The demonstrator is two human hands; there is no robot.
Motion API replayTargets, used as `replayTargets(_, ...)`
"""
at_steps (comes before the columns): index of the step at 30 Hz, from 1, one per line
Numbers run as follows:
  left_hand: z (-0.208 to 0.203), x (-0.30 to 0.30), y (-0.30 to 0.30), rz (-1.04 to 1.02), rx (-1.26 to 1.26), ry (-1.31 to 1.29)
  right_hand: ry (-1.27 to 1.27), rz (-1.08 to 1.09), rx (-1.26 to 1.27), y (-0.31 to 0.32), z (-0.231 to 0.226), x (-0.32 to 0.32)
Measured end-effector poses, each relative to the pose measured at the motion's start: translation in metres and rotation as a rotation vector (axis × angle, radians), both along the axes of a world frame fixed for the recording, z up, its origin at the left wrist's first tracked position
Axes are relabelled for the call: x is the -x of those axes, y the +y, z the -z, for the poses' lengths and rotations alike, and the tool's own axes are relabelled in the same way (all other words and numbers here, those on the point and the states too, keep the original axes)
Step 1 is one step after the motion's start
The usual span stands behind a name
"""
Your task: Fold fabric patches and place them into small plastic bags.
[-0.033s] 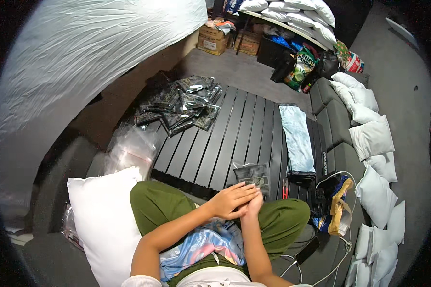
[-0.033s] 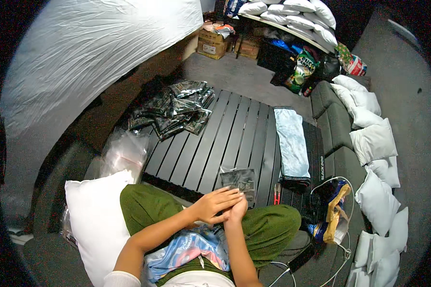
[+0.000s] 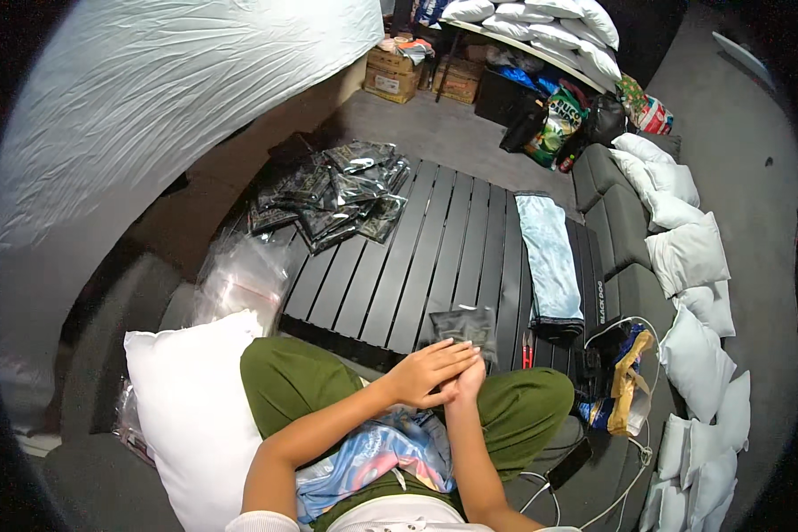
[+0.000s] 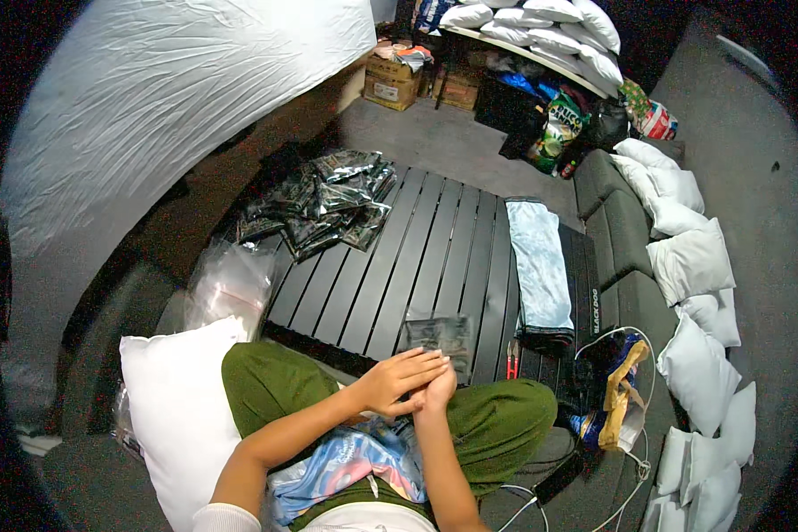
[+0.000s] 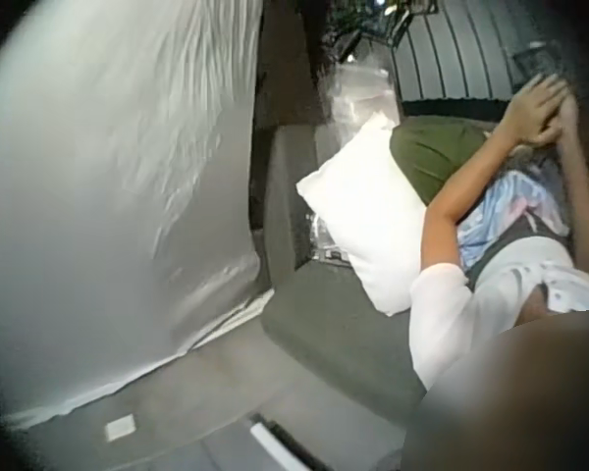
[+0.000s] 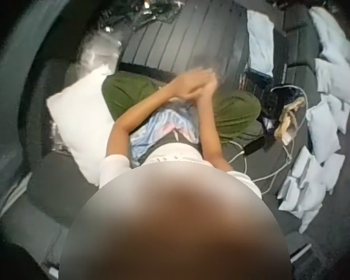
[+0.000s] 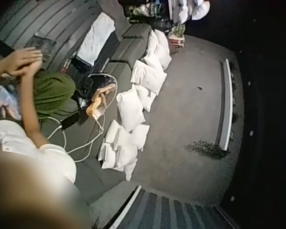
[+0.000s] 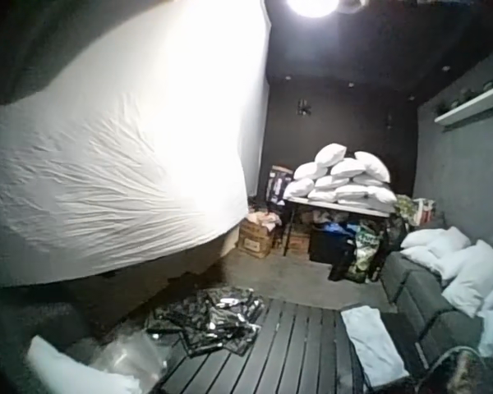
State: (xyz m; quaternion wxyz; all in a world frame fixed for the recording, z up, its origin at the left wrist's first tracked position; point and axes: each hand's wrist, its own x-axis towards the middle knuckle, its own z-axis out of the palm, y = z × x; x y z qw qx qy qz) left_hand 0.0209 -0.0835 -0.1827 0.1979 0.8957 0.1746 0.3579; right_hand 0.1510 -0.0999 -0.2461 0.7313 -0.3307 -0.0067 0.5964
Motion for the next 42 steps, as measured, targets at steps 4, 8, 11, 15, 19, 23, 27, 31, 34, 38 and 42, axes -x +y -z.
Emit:
replayTargets(4,-0.011,0.005,-0.004,0.023,-0.012,0.008,0.144,-0.039,0.044,0.003,0.009,-0.006)
replayTargets(8,-0.02,0.002,-0.015,0.021,-0.031,0.027,0.006,-0.11,0.003,0.004,-0.013,0.002)
replayTargets(11,-0.029,0.005,-0.024,-0.016,-0.018,-0.002,-0.14,-0.182,-0.023,-0.005,-0.035,0.006)
replayTargets(15,-0.023,0.024,-0.036,-0.159,0.048,-0.429,0.192,-0.299,0.141,0.001,-0.052,0.016)
replayTargets(19,-0.023,0.023,-0.036,-0.434,1.091,-1.149,0.051,-0.31,0.109,-0.028,-0.061,0.024)
replayTargets(23,-0.009,0.033,-0.019,-0.232,1.427,-1.101,-0.313,-0.522,0.365,-0.053,-0.062,0.017)
replayTargets(27,-0.027,0.041,-0.011,0.086,1.65,-1.525,0.117,-0.439,0.07,-0.057,-0.047,0.014)
replayTargets(31,0.01,0.03,-0.027,-0.266,1.372,-1.008,0.177,-0.43,0.076,-0.056,-0.068,0.033)
replayTargets(34,-0.005,0.029,-0.021,-0.104,1.579,-1.216,0.471,-0.612,-0.191,-0.056,-0.026,0.01)
replayTargets(38,-0.001,0.036,-0.022,0.104,1.68,-1.495,0.108,-0.457,-0.004,-0.055,-0.061,0.03)
replayTargets(42,0.007,0.024,-0.035,-0.045,1.611,-1.291,0.111,-0.466,0.018,-0.051,-0.058,0.027)
